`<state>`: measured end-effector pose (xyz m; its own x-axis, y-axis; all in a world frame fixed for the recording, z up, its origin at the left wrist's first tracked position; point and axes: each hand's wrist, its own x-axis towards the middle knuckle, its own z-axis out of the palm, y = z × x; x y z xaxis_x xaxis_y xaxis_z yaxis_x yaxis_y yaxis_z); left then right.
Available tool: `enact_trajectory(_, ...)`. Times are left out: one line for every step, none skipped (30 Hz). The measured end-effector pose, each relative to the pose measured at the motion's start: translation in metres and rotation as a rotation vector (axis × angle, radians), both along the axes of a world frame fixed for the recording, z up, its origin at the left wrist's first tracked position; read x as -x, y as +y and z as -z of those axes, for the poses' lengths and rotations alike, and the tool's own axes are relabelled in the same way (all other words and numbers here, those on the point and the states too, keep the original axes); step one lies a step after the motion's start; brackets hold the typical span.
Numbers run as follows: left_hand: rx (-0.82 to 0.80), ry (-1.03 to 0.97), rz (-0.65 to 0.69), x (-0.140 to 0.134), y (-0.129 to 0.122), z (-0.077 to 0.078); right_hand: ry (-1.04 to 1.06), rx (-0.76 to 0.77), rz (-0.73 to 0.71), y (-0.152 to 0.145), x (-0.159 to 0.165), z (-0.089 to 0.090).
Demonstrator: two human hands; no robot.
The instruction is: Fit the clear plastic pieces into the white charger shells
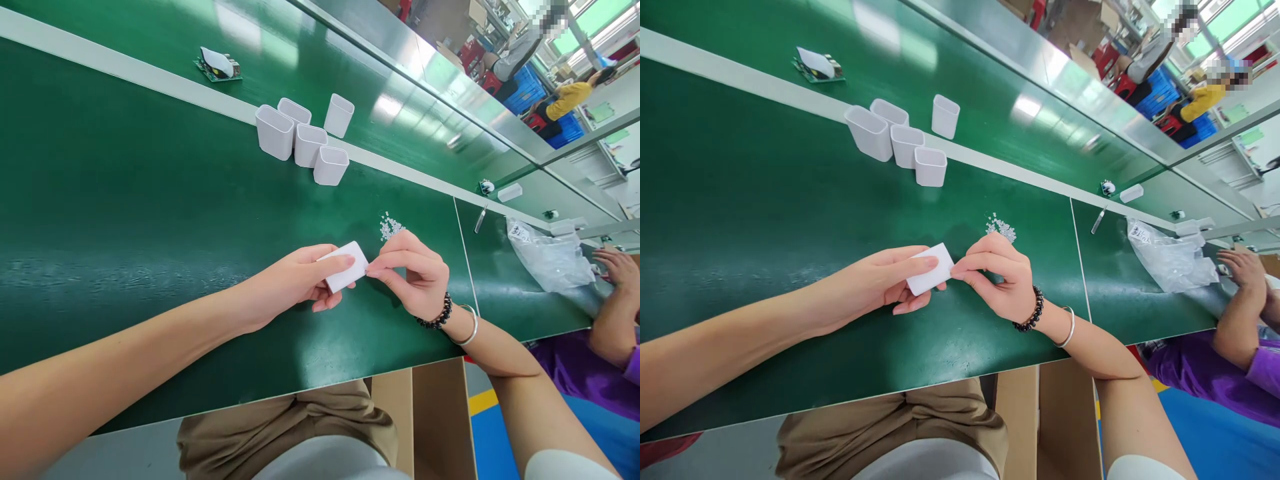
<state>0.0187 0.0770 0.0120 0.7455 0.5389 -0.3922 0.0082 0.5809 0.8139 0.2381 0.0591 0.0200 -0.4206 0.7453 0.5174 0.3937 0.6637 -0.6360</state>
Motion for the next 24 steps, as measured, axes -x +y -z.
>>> enact_trajectory(-0.009, 0.007, -0.001, 0.000, 0.000, 0.000, -0.007, -0.008, -0.012, 0.000, 0.000, -0.001)
enact_trajectory(-0.019, 0.011, 0.000, 0.000, 0.000, 0.000, -0.015, -0.015, -0.020, 0.001, 0.000, -0.001)
enact_trajectory(-0.029, 0.012, 0.000, 0.000, 0.000, 0.001, -0.023, -0.021, -0.025, 0.001, 0.000, -0.002)
enact_trajectory(-0.040, 0.014, -0.003, 0.000, -0.001, 0.001, -0.031, -0.028, -0.028, 0.001, 0.000, -0.002)
enact_trajectory(-0.049, 0.015, -0.007, 0.000, -0.001, 0.002, -0.038, -0.036, -0.031, 0.001, 0.000, -0.002)
enact_trajectory(-0.056, 0.016, -0.010, 0.000, -0.001, 0.002, -0.045, -0.047, -0.034, 0.001, 0.000, -0.003)
enact_trajectory(-0.060, 0.017, -0.011, 0.000, -0.001, 0.002, -0.051, -0.060, -0.037, 0.001, -0.001, -0.003)
enact_trajectory(-0.062, 0.017, -0.009, 0.000, -0.001, 0.003, -0.059, -0.075, -0.040, 0.001, -0.001, -0.003)
enact_trajectory(-0.062, 0.017, -0.006, 0.000, -0.001, 0.003, -0.065, -0.091, -0.044, 0.001, -0.001, -0.003)
enact_trajectory(-0.061, 0.017, -0.005, 0.000, -0.001, 0.003, -0.071, -0.107, -0.048, 0.002, -0.001, -0.002)
enact_trajectory(-0.059, 0.018, -0.005, 0.000, -0.001, 0.002, -0.076, -0.119, -0.052, 0.002, -0.001, -0.002)
enact_trajectory(-0.057, 0.020, -0.007, -0.001, -0.001, 0.002, -0.080, -0.128, -0.056, 0.002, -0.002, -0.002)
enact_trajectory(-0.054, 0.022, -0.009, -0.001, -0.001, 0.002, -0.083, -0.132, -0.060, 0.002, -0.002, -0.002)
enact_trajectory(-0.053, 0.023, -0.011, -0.001, -0.001, 0.001, -0.084, -0.133, -0.064, 0.003, -0.002, -0.003)
enact_trajectory(-0.052, 0.024, -0.011, -0.001, -0.001, 0.001, -0.083, -0.130, -0.067, 0.003, -0.002, -0.003)
enact_trajectory(-0.054, 0.026, -0.009, -0.001, -0.001, 0.000, -0.082, -0.117, -0.069, 0.003, -0.001, -0.004)
enact_trajectory(-0.058, 0.029, -0.007, -0.001, -0.001, 0.000, -0.079, -0.096, -0.069, 0.002, -0.001, -0.004)
enact_trajectory(-0.063, 0.036, -0.007, -0.001, -0.001, -0.001, -0.075, -0.062, -0.066, 0.002, -0.001, -0.005)
enact_trajectory(-0.068, 0.049, -0.010, -0.002, -0.001, -0.001, -0.071, -0.013, -0.057, 0.001, -0.001, -0.006)
enact_trajectory(-0.072, 0.064, -0.017, -0.003, -0.001, -0.001, -0.069, 0.050, -0.038, 0.000, 0.000, -0.007)
enact_trajectory(-0.077, 0.081, -0.030, -0.004, -0.002, -0.001, -0.069, 0.122, -0.009, -0.001, 0.000, -0.008)
enact_trajectory(-0.082, 0.102, -0.044, -0.005, -0.002, -0.001, -0.078, 0.196, 0.022, -0.002, 0.000, -0.009)
enact_trajectory(-0.090, 0.128, -0.057, -0.006, -0.003, -0.001, -0.095, 0.264, 0.049, -0.003, -0.001, -0.010)
enact_trajectory(-0.102, 0.156, -0.065, -0.006, -0.003, -0.001, -0.121, 0.318, 0.067, -0.004, -0.002, -0.011)
